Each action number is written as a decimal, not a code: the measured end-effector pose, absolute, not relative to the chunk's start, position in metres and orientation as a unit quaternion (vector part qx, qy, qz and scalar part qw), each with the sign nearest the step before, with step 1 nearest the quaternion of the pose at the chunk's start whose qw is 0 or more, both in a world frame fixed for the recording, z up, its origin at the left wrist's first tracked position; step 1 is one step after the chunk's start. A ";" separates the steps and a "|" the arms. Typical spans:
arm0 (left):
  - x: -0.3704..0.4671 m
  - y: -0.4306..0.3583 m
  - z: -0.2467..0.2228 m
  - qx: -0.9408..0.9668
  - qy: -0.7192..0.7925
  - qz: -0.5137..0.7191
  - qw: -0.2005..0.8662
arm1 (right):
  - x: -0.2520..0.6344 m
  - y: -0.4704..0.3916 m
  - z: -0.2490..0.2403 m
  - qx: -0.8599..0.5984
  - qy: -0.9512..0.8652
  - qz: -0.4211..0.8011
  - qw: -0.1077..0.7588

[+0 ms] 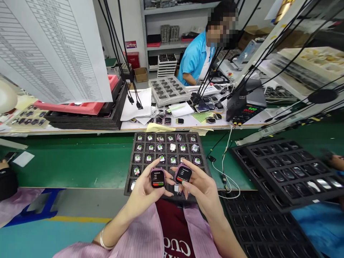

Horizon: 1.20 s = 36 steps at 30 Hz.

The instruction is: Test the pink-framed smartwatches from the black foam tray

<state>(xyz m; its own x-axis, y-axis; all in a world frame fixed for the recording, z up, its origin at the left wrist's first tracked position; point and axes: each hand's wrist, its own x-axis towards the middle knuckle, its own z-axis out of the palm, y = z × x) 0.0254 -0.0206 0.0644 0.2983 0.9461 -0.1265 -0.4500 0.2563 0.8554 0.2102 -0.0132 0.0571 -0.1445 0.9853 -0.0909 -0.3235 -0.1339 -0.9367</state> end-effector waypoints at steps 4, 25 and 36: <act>0.025 -0.021 0.064 0.369 0.359 0.478 0.712 | 0.211 -0.012 0.055 -0.387 -0.391 0.650 0.525; 0.024 -0.017 0.051 0.383 0.370 0.506 0.678 | 0.216 -0.014 0.048 -0.332 -0.438 0.680 0.486; 0.025 -0.017 0.052 0.392 0.351 0.509 0.681 | 0.226 -0.012 0.034 -0.351 -0.487 0.662 0.449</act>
